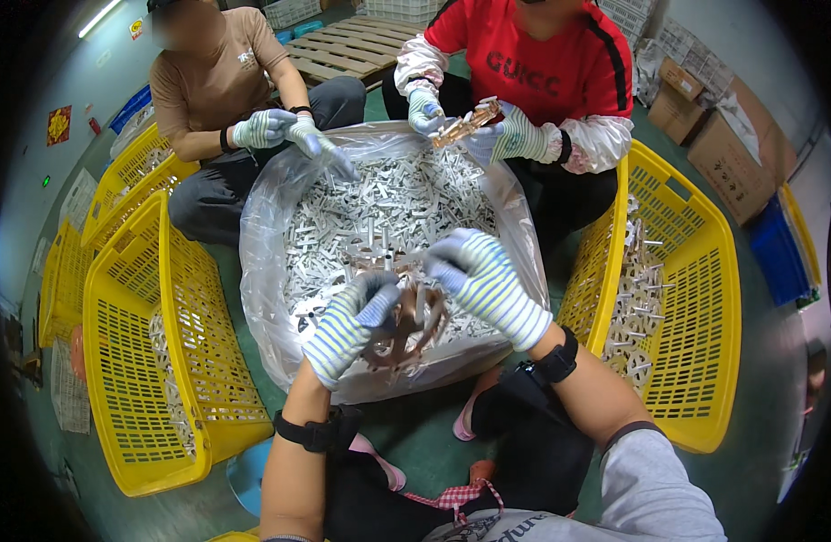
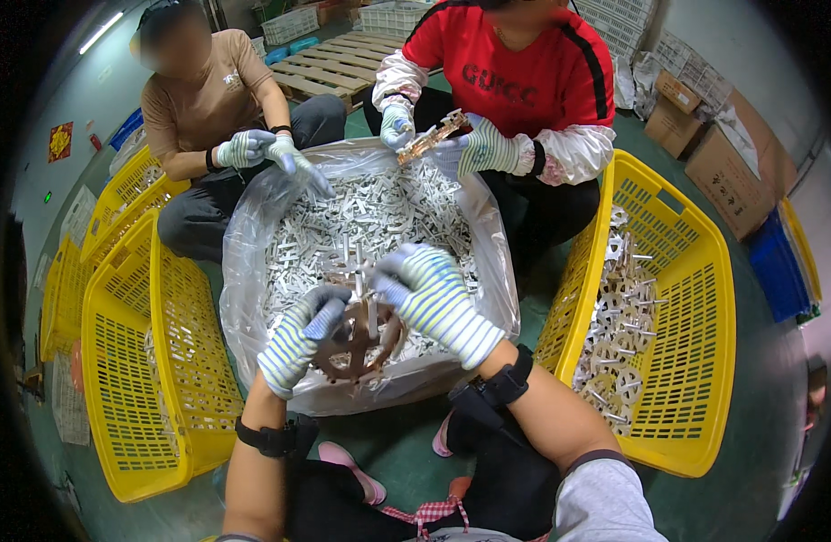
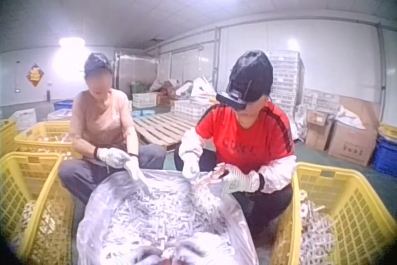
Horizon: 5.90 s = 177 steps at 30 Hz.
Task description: The person sits on the floor and assembles small white plastic clips onto a circular copper-colored metal base. They pick up the clips from a large plastic bag and insert them into the base, then place the assembled units into a yellow basket.
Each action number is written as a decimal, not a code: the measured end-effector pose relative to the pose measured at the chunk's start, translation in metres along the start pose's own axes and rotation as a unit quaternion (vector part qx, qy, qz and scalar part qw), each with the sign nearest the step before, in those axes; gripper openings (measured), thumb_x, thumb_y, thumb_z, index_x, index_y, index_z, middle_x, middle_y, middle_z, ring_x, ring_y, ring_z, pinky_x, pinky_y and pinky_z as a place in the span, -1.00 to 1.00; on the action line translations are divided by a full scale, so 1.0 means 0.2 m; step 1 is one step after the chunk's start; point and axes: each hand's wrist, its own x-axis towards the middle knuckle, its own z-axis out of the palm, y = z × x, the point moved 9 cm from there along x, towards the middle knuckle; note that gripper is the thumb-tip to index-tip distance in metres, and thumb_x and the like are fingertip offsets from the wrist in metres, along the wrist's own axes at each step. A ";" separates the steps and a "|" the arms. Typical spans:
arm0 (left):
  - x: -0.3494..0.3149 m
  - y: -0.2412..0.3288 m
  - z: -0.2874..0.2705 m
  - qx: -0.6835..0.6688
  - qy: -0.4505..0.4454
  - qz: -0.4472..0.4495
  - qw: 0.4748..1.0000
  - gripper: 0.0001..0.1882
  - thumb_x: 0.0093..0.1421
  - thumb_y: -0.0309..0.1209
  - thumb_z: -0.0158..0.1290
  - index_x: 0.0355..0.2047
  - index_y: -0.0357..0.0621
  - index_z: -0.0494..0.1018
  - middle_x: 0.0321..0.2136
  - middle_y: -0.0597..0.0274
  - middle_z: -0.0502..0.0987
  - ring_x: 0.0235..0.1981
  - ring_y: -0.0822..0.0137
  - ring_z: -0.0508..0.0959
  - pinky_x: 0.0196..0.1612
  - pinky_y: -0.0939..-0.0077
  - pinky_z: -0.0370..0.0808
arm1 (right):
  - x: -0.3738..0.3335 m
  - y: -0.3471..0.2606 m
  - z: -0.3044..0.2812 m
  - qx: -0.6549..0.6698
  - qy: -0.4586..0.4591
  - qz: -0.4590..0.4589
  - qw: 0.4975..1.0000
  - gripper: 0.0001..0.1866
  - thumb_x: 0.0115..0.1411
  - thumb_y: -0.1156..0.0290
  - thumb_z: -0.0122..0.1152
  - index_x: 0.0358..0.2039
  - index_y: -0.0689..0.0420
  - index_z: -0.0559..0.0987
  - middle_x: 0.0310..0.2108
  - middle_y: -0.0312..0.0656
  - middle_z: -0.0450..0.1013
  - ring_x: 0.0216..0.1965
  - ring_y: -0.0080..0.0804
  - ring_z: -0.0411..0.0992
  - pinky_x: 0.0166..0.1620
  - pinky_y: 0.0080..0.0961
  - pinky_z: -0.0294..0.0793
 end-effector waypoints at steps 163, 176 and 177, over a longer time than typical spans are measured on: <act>-0.04 0.03 0.00 -0.098 0.143 0.164 0.971 -0.55 0.21 -0.35 0.15 0.06 -0.28 0.41 -0.28 0.23 0.52 -0.35 0.53 0.47 -0.29 0.62 0.47 | -0.06 -0.11 0.14 -0.007 0.037 -0.051 0.998 -0.74 0.06 0.13 0.20 -0.27 -0.09 0.67 0.12 -0.12 0.32 0.25 0.09 0.09 0.30 0.06 -0.09; -0.04 0.05 -0.26 -0.131 0.218 0.123 0.959 -0.73 0.25 -0.36 0.10 -0.12 -0.30 0.50 -0.36 0.21 0.55 -0.44 0.51 0.52 -0.32 0.61 0.48 | -0.11 0.52 0.16 0.177 0.036 0.244 0.953 -0.75 0.23 0.28 0.13 -0.21 0.17 0.59 -0.16 -0.01 0.50 -0.15 -0.24 0.48 -0.06 -0.37 0.44; -0.03 0.05 -0.27 -0.120 0.221 0.131 0.959 -0.73 0.25 -0.36 0.10 -0.13 -0.30 0.51 -0.37 0.21 0.55 -0.44 0.51 0.52 -0.32 0.61 0.48 | -0.17 0.63 0.28 0.129 -0.065 0.244 0.959 -0.72 0.22 0.27 0.13 -0.18 0.20 0.57 -0.21 0.01 0.53 -0.18 -0.19 0.50 -0.06 -0.35 0.45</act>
